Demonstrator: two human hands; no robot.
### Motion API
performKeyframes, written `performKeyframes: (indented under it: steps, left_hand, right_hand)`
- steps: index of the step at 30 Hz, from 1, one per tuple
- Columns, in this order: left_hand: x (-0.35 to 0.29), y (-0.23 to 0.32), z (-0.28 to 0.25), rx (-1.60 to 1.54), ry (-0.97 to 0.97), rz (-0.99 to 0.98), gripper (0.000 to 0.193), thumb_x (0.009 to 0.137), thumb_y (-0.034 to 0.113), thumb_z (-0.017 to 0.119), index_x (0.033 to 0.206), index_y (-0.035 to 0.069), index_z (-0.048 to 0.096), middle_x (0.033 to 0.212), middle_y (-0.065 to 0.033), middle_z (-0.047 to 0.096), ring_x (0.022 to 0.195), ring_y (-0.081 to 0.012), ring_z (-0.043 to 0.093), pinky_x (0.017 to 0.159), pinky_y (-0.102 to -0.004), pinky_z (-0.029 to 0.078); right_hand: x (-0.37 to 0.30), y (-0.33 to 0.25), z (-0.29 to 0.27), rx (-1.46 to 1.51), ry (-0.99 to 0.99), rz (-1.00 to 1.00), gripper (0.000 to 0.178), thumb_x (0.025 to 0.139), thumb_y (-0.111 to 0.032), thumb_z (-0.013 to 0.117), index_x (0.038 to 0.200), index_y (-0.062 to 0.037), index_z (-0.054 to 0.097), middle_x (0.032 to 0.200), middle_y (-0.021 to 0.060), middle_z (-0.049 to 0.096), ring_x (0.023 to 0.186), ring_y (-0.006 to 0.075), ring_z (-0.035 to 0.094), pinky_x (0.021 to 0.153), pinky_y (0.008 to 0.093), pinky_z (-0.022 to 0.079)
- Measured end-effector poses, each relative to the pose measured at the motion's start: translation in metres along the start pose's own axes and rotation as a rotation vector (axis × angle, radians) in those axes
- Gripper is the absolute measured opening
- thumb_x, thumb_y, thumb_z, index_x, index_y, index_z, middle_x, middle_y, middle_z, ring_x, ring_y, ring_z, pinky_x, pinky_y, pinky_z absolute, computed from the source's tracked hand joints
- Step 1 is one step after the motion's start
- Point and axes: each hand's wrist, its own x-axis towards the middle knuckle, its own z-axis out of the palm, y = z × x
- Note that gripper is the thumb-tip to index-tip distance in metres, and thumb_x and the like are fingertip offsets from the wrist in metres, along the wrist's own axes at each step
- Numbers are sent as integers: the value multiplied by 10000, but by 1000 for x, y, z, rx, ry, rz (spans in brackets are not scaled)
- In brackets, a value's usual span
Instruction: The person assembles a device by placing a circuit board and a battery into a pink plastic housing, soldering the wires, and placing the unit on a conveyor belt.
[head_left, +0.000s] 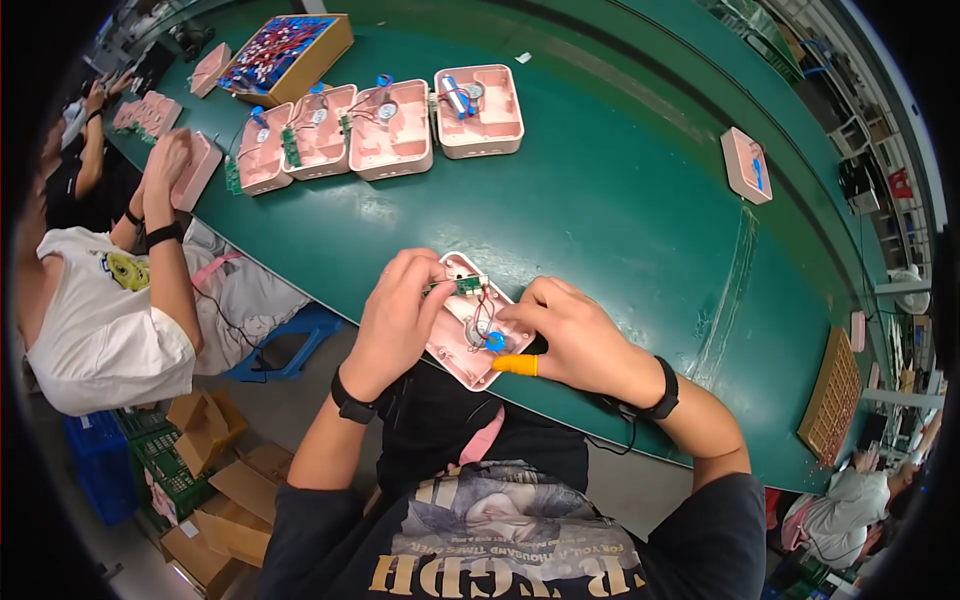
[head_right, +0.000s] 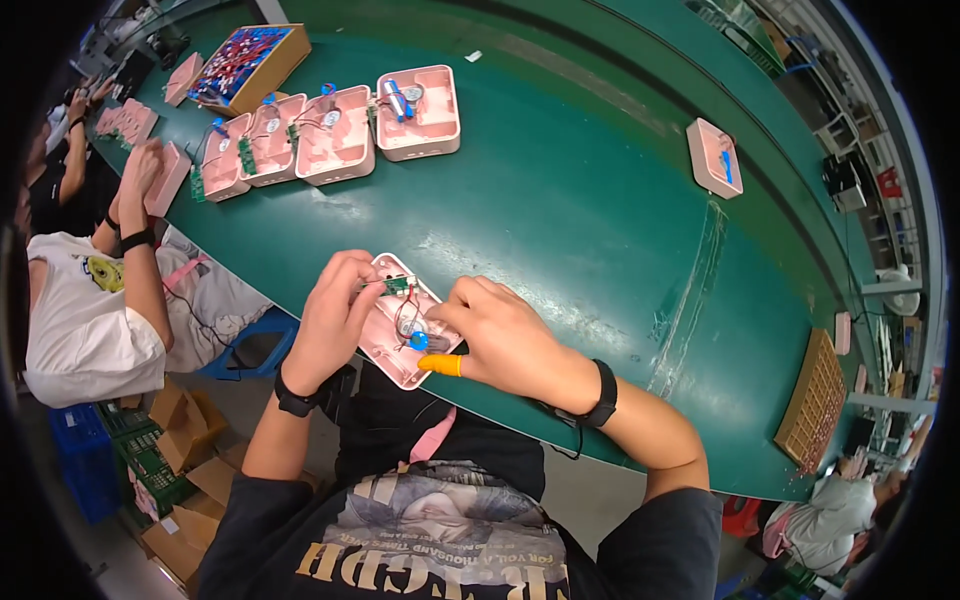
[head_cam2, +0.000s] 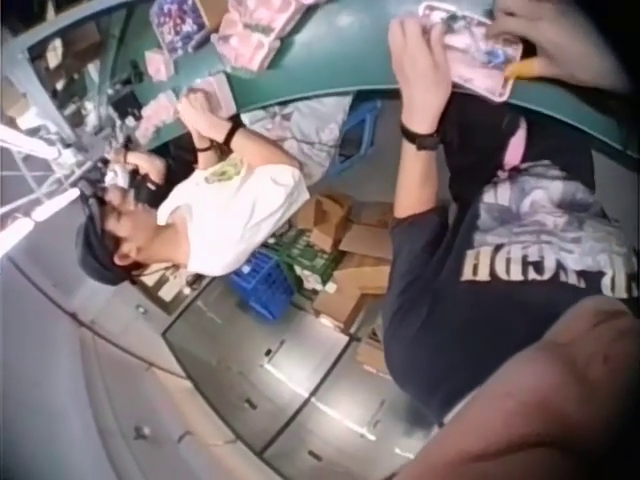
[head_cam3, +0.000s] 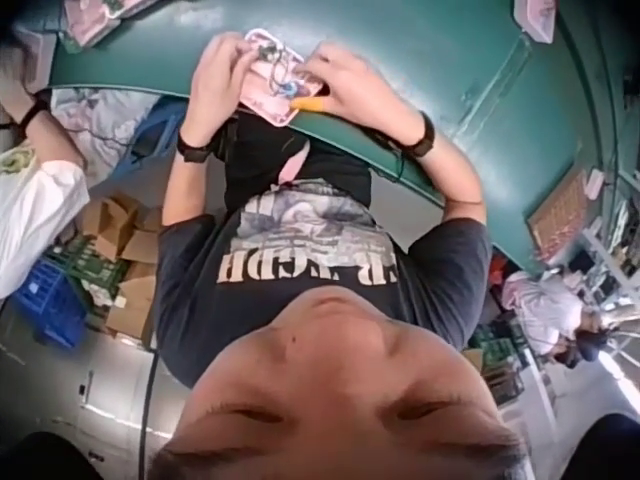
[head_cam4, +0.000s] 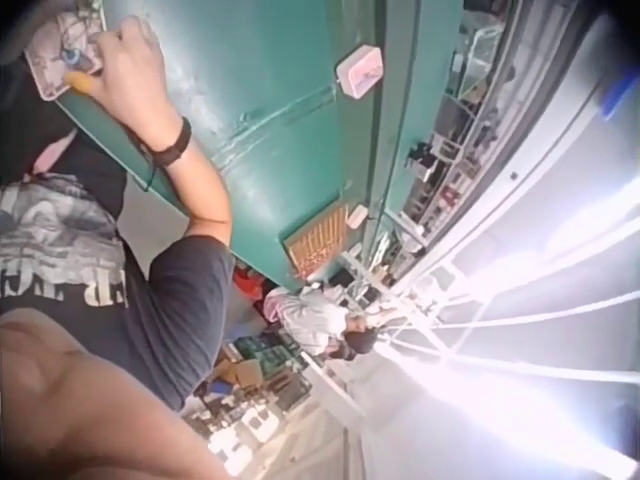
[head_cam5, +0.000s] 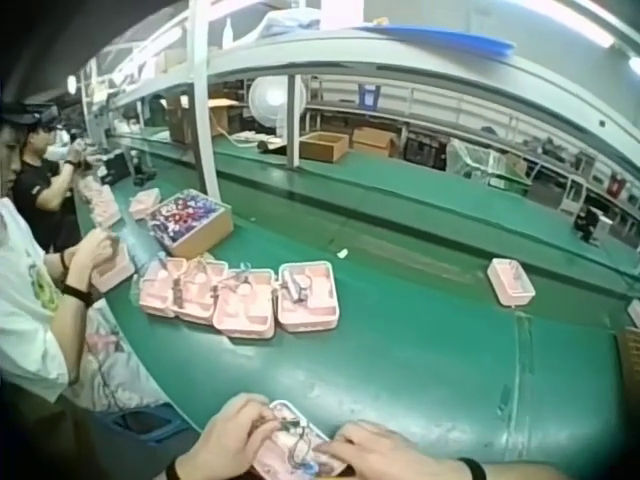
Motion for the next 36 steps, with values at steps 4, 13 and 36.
performKeyframes:
  steps: [4,13,36]
  left_hand:
    - [-2,-4,1,-23,-8,7,146,1004,60,723,1098,9,624,1219,-168,638,1091,-380,643,925,-432,532]
    - [-2,-3,9,-31,54,76,109,1040,74,680,1064,-18,628,1265,-178,648,1112,-354,655,976,-406,526]
    - [7,0,20,-142,4,-78,157,1032,133,691,1106,-3,716,1372,-155,687,1332,-349,575,1152,-446,430]
  right_hand:
    - [4,-1,3,99,9,24,265,904,-164,858,1118,-55,746,978,103,678,880,291,653,785,395,550]
    - [15,5,-25,223,-20,270,221,1007,-165,740,1178,-28,712,982,143,694,900,300,670,763,394,538]
    - [24,37,-9,-141,-15,-240,314,824,-105,881,1102,-29,756,1260,130,744,1108,331,734,957,450,596]
